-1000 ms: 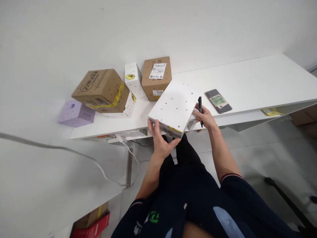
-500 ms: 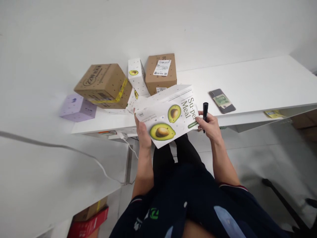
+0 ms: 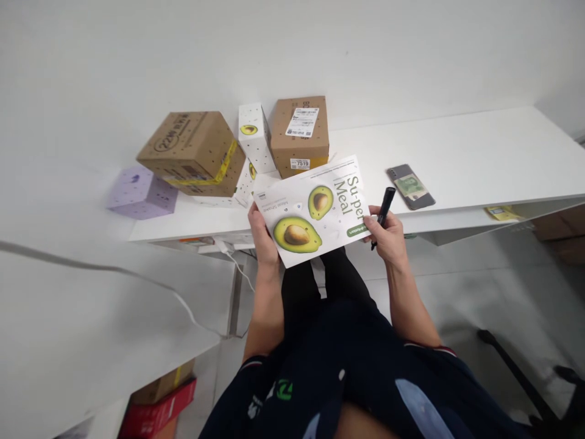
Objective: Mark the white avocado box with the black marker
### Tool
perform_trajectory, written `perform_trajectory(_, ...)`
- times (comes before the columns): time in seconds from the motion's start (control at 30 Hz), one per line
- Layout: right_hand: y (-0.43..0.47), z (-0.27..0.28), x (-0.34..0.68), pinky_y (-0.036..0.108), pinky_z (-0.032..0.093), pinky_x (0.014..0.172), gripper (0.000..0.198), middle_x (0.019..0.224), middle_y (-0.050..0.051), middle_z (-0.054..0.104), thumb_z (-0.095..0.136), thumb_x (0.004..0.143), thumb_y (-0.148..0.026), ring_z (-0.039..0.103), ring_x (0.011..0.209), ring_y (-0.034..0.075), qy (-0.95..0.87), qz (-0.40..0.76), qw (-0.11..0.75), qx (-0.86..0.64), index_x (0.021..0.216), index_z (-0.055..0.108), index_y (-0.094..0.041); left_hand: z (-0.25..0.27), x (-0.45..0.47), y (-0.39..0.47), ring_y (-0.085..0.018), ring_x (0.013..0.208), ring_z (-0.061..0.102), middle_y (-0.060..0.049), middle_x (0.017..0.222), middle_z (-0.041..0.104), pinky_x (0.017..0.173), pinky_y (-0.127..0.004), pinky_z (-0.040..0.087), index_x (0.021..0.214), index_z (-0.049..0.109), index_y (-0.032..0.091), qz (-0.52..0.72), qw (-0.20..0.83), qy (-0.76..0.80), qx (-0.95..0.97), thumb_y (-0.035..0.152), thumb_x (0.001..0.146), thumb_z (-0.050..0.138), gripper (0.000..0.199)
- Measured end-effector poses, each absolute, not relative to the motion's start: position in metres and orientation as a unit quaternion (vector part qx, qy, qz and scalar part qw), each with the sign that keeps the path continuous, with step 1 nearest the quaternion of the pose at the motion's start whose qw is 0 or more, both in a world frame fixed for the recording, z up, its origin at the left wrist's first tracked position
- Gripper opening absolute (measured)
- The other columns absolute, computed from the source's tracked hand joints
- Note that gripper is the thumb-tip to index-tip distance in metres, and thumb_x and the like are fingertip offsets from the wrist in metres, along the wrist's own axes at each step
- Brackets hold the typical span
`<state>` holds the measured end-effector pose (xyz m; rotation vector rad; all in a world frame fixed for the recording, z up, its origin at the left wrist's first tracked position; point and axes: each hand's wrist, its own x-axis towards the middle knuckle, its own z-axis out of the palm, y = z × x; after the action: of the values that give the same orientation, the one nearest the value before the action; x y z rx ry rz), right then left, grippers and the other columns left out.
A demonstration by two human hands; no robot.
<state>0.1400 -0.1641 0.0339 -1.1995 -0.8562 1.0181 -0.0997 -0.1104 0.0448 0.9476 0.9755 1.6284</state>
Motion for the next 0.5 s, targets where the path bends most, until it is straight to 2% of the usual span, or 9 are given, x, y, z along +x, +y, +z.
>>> perform_trajectory(0.1,-0.164,0.036,0.137,0.022,0.047,0.040,0.038,0.064,-0.006,0.058,0.081,0.071,-0.048,0.049,0.045,0.007,-0.367,0.437,0.623,-0.535,0.097,0.070,-0.023,0.035,-0.107,-0.110,-0.024,0.127,0.058,-0.003,0.130,0.063,0.099,-0.036,0.053,0.130,0.051,0.026,0.684,0.463,0.408,0.389,0.064,0.094,0.046,0.053)
perform_trajectory(0.17,-0.164,0.038,0.135,0.022,0.046,0.040,0.038,0.068,-0.005,0.059,0.081,0.071,-0.048,0.050,0.046,0.007,-0.367,0.432,0.621,-0.542,0.097,0.070,-0.023,0.032,-0.112,-0.109,-0.024,0.126,0.059,-0.003,0.130,0.062,0.096,-0.036,0.054,0.132,0.047,0.025,0.668,0.442,0.420,0.426,0.064,0.097,0.038,0.053)
perform_trajectory(0.3,-0.164,0.042,0.130,0.023,0.044,0.041,0.038,0.072,-0.005,0.059,0.080,0.073,-0.048,0.049,0.045,0.006,-0.371,0.434,0.618,-0.541,0.100,0.069,-0.023,0.032,-0.121,-0.105,-0.025,0.128,0.057,-0.006,0.134,0.059,0.099,-0.039,0.053,0.132,0.044,0.022,0.622,0.421,0.431,0.500,0.066,0.099,0.029,0.057)
perform_trajectory(0.4,-0.163,0.041,0.129,0.022,0.041,0.040,0.040,0.074,-0.004,0.060,0.079,0.075,-0.049,0.048,0.045,0.005,-0.366,0.438,0.617,-0.541,0.102,0.068,-0.022,0.034,-0.125,-0.102,-0.027,0.130,0.054,-0.008,0.135,0.057,0.102,-0.040,0.051,0.131,0.046,0.020,0.605,0.429,0.436,0.510,0.067,0.095,0.040,0.059)
perform_trajectory(0.5,-0.161,0.040,0.129,0.022,0.040,0.040,0.041,0.072,-0.005,0.058,0.078,0.075,-0.050,0.046,0.043,0.005,-0.366,0.438,0.614,-0.545,0.104,0.067,-0.022,0.034,-0.127,-0.102,-0.029,0.130,0.054,-0.009,0.133,0.058,0.104,-0.041,0.050,0.129,0.049,0.020,0.600,0.446,0.441,0.496,0.060,0.088,0.057,0.058)
